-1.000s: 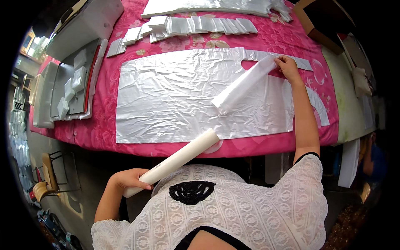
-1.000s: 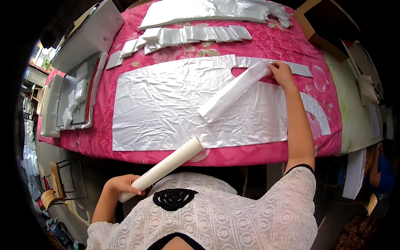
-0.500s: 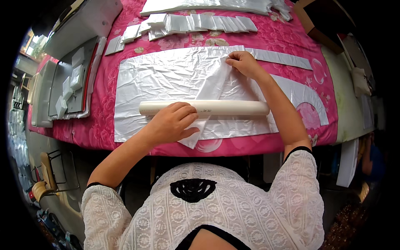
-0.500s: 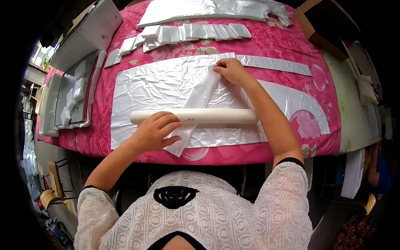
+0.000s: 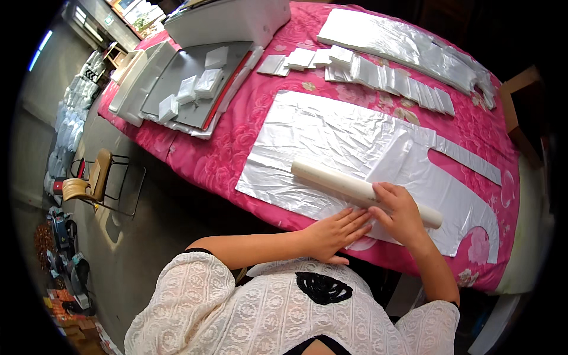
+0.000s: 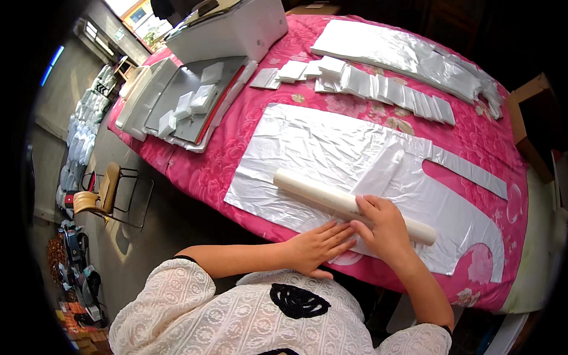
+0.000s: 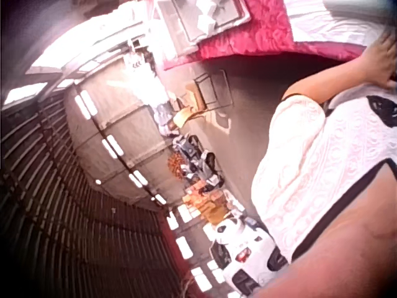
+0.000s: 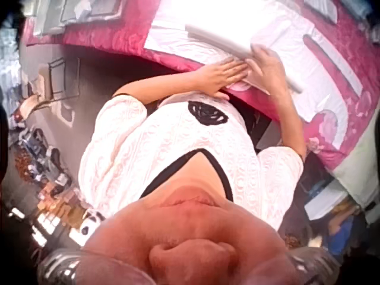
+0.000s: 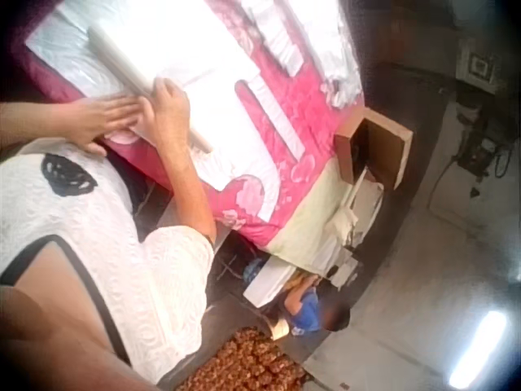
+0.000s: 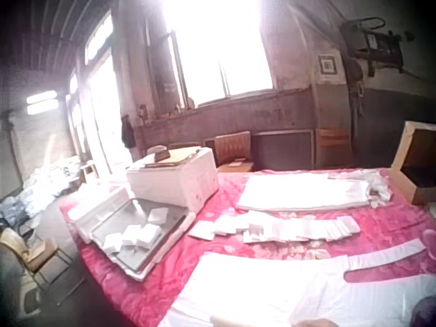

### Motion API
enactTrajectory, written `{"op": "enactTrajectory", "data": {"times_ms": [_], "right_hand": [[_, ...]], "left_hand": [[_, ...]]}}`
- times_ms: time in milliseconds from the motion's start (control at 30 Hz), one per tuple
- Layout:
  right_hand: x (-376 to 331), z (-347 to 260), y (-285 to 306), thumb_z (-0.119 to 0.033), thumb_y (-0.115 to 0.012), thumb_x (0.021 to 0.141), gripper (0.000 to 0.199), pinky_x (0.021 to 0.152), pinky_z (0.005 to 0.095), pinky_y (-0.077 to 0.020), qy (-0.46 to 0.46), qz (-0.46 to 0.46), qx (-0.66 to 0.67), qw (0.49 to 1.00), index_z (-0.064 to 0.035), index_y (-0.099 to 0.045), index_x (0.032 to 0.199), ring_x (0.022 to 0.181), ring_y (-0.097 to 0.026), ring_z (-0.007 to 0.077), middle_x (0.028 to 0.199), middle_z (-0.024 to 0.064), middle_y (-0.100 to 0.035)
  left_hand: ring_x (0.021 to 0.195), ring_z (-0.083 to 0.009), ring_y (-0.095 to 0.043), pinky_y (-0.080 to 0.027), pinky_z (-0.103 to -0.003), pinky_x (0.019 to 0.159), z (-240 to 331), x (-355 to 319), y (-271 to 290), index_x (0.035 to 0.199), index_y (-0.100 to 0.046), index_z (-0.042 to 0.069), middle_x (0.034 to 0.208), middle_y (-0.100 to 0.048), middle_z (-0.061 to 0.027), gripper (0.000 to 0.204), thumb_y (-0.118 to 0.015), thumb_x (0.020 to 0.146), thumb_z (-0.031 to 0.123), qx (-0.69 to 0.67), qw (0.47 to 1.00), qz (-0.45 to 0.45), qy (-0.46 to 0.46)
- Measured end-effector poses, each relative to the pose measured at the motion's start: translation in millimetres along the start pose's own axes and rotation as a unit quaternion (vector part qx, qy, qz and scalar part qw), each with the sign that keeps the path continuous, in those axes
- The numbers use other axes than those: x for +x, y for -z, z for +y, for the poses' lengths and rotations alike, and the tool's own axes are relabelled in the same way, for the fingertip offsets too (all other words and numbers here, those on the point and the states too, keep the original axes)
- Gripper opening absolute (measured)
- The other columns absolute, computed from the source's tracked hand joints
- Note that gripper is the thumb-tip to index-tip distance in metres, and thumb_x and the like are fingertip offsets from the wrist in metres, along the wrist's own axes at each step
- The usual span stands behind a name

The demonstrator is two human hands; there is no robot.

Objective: The person wraps small white rectangular objects in clear plastic film. They unroll a strip of film, place an object on it, fold the film over, and roll it into a tight cylinder. The wrapped items are placed on a pink tablecloth alongside other completed units.

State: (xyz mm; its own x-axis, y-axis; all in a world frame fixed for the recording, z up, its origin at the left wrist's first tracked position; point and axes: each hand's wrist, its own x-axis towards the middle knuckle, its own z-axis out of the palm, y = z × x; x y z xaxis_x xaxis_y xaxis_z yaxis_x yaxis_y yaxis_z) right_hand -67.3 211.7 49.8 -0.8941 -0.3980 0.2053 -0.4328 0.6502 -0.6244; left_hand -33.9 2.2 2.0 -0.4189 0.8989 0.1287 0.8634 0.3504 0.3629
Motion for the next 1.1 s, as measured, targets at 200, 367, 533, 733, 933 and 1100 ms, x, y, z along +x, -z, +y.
{"op": "enactTrajectory", "data": {"times_ms": [200,367,533,733,933,1100], "right_hand": [[-25,41,22,-0.006,-0.066,0.075,0.044,0.087,0.0371,-0.0432,-0.057,0.075,-0.079,0.992,-0.0043,-0.057,0.118,0.098,-0.056,0.0298,0.112,0.0130,-0.060],[-47,127,74,-0.006,-0.063,0.077,0.043,0.090,0.0365,-0.0412,-0.209,0.228,-0.148,0.939,-0.0038,-0.056,0.120,0.102,-0.053,0.0314,0.113,0.0154,-0.059],[-56,72,70,-0.006,-0.068,0.069,0.046,0.086,0.0367,-0.0433,-0.093,0.122,-0.083,0.985,-0.0046,-0.059,0.114,0.096,-0.056,0.0313,0.110,0.0146,-0.061],[-38,29,34,-0.009,-0.071,0.066,0.041,0.082,0.0377,-0.0452,0.034,0.013,-0.058,0.998,-0.0082,-0.064,0.106,0.089,-0.059,0.0285,0.104,0.0074,-0.065],[34,71,33,-0.009,-0.067,0.071,0.037,0.080,0.0381,-0.0450,0.041,0.054,-0.082,0.994,-0.0089,-0.063,0.108,0.086,-0.058,0.0293,0.106,0.0078,-0.064],[72,115,46,-0.013,-0.066,0.076,0.036,0.092,0.0354,-0.0425,-0.001,0.108,-0.109,0.988,-0.0083,-0.063,0.111,0.104,-0.054,0.0269,0.112,0.0074,-0.062]], "left_hand": [[0.138,-0.0354,-0.013,-0.013,-0.046,0.111,2,-6,-6,0.141,-0.021,-0.001,0.147,-0.014,-0.0254,0.094,-0.062,0.072,0.048,-0.020,1.000,0.007,0.010],[0.139,-0.0340,-0.013,-0.014,-0.045,0.111,7,-2,-1,0.142,-0.020,0.001,0.148,-0.013,-0.0236,0.091,-0.063,0.073,0.043,-0.011,0.999,-0.022,0.023],[0.138,-0.0343,-0.014,-0.015,-0.045,0.111,19,2,-15,0.141,-0.022,0.002,0.148,-0.014,-0.0237,0.081,-0.060,0.075,0.029,0.061,0.996,-0.011,0.064],[0.136,-0.0360,-0.021,-0.022,-0.048,0.108,33,9,-32,0.138,-0.029,0.000,0.145,-0.021,-0.0261,0.066,-0.051,0.079,0.019,0.093,0.991,0.055,0.082],[0.136,-0.0331,-0.023,-0.022,-0.048,0.107,39,8,-25,0.135,-0.035,-0.002,0.145,-0.026,-0.0214,0.061,-0.051,0.080,0.018,0.125,0.987,0.034,0.096],[0.134,-0.0273,-0.028,-0.024,-0.046,0.108,13,-10,-7,0.134,-0.036,0.001,0.144,-0.030,-0.0167,0.066,-0.063,0.077,0.020,0.001,1.000,-0.012,-0.008]]}}
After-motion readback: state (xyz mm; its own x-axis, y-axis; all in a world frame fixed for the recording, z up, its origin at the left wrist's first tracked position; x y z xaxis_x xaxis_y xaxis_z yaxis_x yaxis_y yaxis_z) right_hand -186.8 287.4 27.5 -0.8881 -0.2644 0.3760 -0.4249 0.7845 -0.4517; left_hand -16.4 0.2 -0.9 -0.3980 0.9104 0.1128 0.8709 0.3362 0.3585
